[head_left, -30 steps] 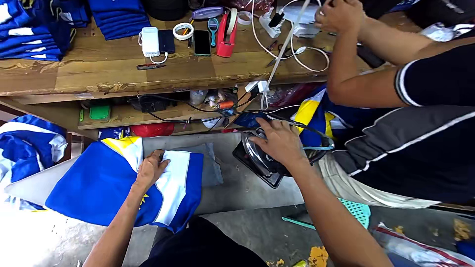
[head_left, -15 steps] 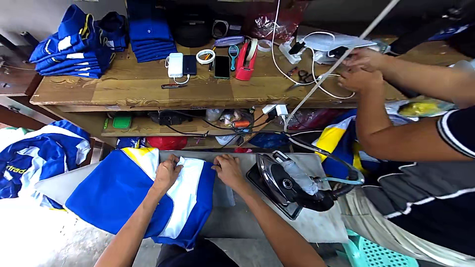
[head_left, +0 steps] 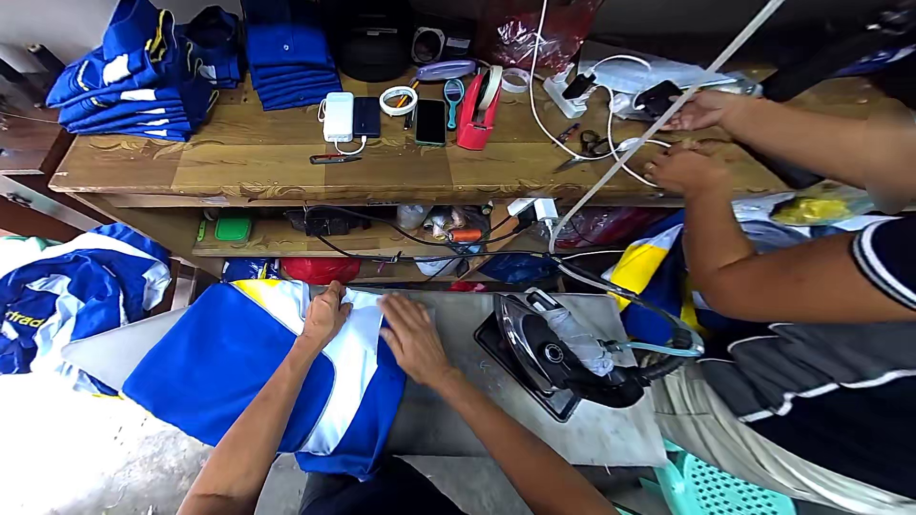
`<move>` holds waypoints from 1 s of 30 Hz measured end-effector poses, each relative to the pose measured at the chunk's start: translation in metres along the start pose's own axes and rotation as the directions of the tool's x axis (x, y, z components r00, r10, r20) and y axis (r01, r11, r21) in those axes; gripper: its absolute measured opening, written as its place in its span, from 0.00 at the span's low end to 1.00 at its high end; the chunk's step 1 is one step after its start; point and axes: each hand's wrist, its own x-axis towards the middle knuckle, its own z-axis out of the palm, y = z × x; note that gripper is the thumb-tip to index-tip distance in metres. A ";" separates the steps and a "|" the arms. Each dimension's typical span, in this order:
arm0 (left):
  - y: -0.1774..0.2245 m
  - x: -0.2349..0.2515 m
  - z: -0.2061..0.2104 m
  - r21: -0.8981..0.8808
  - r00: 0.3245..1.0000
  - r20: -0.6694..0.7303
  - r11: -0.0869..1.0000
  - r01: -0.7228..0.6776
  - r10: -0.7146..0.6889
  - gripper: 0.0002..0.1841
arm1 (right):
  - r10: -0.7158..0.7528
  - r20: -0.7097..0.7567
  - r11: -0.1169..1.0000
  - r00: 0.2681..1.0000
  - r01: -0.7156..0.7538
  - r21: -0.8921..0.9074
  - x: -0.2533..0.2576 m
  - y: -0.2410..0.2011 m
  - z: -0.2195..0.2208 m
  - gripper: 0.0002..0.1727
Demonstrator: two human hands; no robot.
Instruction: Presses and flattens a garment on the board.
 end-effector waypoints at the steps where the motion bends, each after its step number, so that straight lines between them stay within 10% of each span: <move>1: 0.000 0.001 -0.001 0.000 1.000 0.006 1.000 0.009 -0.009 0.22 | -0.066 0.033 0.998 0.997 0.066 -0.014 -0.014 -0.002 0.009 0.30; 7: -0.001 -0.001 0.002 0.001 1.000 0.004 1.000 0.002 -0.002 0.22 | -0.047 0.093 0.998 0.995 0.050 -0.033 -0.030 0.006 0.005 0.35; 12: -0.001 -0.018 0.010 0.187 0.901 -0.371 0.968 -0.167 0.227 0.22 | 0.146 -0.110 0.959 0.983 -0.168 -0.228 -0.026 0.062 -0.122 0.32; 16: 0.014 -0.047 0.030 0.264 0.798 -0.387 0.884 -0.385 0.463 0.17 | 0.459 0.071 0.843 0.885 -0.409 -0.349 -0.062 0.120 -0.208 0.43; 23: 0.028 -0.061 0.069 0.238 0.795 -0.148 0.801 -0.549 0.589 0.19 | 0.547 0.244 0.835 0.801 -0.542 -0.091 -0.085 0.152 -0.201 0.39; 30: -0.003 -0.086 0.023 0.185 0.802 -0.419 0.905 -0.384 0.426 0.16 | 0.486 0.236 0.874 0.841 -0.471 -0.118 -0.061 0.072 -0.184 0.37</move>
